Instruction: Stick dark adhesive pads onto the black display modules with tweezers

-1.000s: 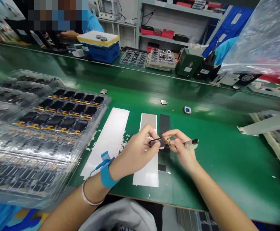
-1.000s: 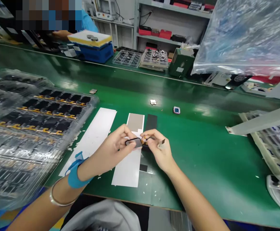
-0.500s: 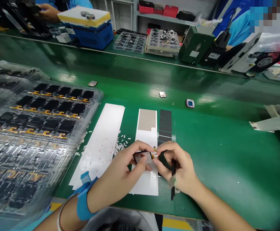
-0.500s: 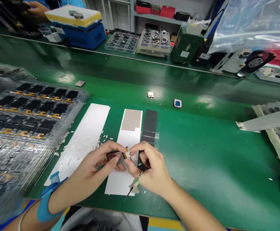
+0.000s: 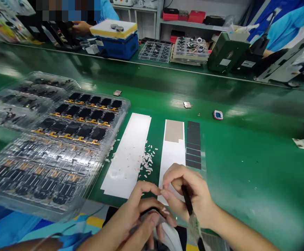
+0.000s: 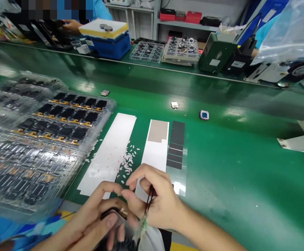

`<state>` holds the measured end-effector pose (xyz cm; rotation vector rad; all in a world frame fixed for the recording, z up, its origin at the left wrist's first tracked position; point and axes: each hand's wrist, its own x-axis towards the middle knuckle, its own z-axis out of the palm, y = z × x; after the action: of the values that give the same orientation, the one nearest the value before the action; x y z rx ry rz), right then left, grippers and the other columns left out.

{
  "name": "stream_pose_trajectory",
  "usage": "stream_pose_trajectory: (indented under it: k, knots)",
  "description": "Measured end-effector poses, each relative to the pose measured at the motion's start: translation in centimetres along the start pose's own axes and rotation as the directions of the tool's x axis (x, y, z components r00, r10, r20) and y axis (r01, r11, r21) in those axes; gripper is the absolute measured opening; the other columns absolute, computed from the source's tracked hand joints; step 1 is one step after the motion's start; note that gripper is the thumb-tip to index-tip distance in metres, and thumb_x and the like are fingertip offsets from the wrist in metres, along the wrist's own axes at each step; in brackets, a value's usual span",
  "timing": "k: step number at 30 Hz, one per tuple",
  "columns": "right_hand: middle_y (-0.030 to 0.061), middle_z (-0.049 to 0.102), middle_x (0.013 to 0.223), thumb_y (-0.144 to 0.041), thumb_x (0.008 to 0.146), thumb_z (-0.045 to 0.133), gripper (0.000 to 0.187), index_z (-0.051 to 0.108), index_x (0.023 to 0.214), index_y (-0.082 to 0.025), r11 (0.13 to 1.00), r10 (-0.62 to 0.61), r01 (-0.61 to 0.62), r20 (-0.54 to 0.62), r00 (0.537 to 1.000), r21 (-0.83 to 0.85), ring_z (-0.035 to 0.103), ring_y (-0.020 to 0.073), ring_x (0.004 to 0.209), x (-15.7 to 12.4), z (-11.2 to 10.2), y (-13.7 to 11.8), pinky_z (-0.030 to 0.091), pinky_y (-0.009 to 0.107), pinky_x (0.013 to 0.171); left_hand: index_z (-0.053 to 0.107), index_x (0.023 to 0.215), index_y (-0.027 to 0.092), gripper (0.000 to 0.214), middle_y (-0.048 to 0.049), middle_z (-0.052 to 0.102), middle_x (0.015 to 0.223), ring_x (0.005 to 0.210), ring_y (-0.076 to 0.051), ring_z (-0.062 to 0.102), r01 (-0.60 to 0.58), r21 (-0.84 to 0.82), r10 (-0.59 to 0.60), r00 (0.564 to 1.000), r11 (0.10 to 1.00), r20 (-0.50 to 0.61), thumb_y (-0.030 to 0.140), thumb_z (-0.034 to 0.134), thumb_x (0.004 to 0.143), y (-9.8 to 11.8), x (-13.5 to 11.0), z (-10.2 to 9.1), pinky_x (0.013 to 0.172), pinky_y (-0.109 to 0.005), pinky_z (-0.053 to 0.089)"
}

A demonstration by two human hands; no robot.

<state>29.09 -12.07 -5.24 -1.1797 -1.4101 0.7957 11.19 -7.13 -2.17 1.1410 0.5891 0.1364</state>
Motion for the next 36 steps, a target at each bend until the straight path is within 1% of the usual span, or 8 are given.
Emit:
stream_pose_trajectory:
  k: [3,7,12,17,23,28,33,36]
  knots:
    - [-0.0047,0.052,0.072,-0.014,0.087,0.058,0.012,0.054,0.095,-0.023,0.998,0.044,-0.043,-0.036,0.998,0.041,0.033,0.0051,0.046,-0.1,0.3,-0.1,0.029,0.021,0.044,0.045,0.103,0.023,0.016,-0.0023,0.061,0.092,0.078,-0.012,0.058,0.001,0.175,-0.002,1.000,0.985,0.005,0.038,0.041,0.101,1.3,0.8,-1.7,0.067,-0.024,0.047]
    - [-0.0008,0.056,0.083,-0.014,0.087,0.057,0.009,0.055,0.091,-0.022,0.984,0.063,-0.086,-0.142,0.988,-0.158,0.037,0.0045,0.046,0.9,0.1,-0.1,0.031,0.021,0.042,0.046,0.091,0.020,0.017,0.0024,0.051,0.080,0.071,-0.011,0.054,-0.078,0.227,0.073,0.997,0.971,0.030,0.033,0.042,0.100,2.3,4.8,-3.6,0.062,-0.024,0.043]
    - [0.0043,0.063,0.086,-0.009,0.083,0.059,0.014,0.062,0.092,-0.020,0.844,-0.173,0.053,-0.178,0.969,-0.533,0.063,0.0137,0.070,1.8,0.1,0.5,0.050,0.024,0.056,0.044,0.091,0.020,0.013,0.0035,0.050,0.078,0.069,-0.010,0.054,-0.172,0.170,0.164,0.985,0.970,0.058,0.030,0.044,0.099,1.1,7.0,-4.3,0.061,-0.023,0.043]
    - [0.0058,0.070,0.085,-0.006,0.083,0.061,0.020,0.065,0.098,-0.019,0.718,-0.271,0.138,-0.092,0.958,-0.682,0.067,0.0153,0.071,1.4,0.2,1.3,0.055,0.026,0.057,0.046,0.091,0.020,0.014,0.0022,0.053,0.078,0.070,-0.012,0.057,-0.155,0.124,0.152,0.988,0.980,0.032,0.031,0.042,0.100,0.2,6.8,-4.6,0.059,-0.023,0.045]
    - [0.0057,0.070,0.085,-0.006,0.084,0.061,0.019,0.066,0.098,-0.019,0.800,-0.186,0.066,-0.142,0.972,-0.597,0.068,0.0148,0.071,1.3,0.5,1.5,0.057,0.026,0.058,0.051,0.093,0.020,0.010,0.0012,0.060,0.084,0.073,-0.011,0.057,-0.188,0.216,0.195,0.981,0.958,-0.008,0.026,0.046,0.098,0.4,6.6,-4.9,0.066,-0.023,0.046]
    - [0.0033,0.067,0.078,-0.008,0.085,0.060,0.014,0.065,0.091,-0.020,0.822,-0.179,0.042,-0.188,0.966,-0.568,0.062,0.0128,0.062,1.2,0.4,1.9,0.049,0.025,0.051,0.053,0.089,0.018,0.011,0.0009,0.062,0.079,0.070,-0.012,0.058,-0.170,0.295,0.173,0.985,0.940,0.016,0.023,0.047,0.096,0.9,6.5,-4.8,0.063,-0.023,0.045]
    - [0.0024,0.064,0.083,-0.013,0.087,0.060,0.013,0.068,0.089,-0.022,0.905,-0.059,-0.118,-0.394,0.917,-0.410,0.055,0.0105,0.059,1.1,-0.7,1.1,0.038,0.024,0.046,0.051,0.082,0.019,0.011,0.0020,0.063,0.074,0.068,-0.011,0.060,-0.166,0.362,0.094,0.974,0.917,0.208,0.011,0.047,0.089,1.0,6.1,-4.4,0.063,-0.022,0.045]
    - [0.0023,0.065,0.083,-0.014,0.090,0.055,0.018,0.070,0.088,-0.024,0.921,-0.055,-0.105,-0.392,0.918,-0.375,0.059,0.0120,0.066,1.9,-1.1,-0.4,0.040,0.024,0.050,0.051,0.079,0.020,0.016,0.0063,0.055,0.062,0.053,-0.008,0.049,-0.266,0.426,0.107,0.927,0.865,0.360,0.004,0.050,0.081,1.0,5.7,-4.2,0.051,-0.018,0.037]
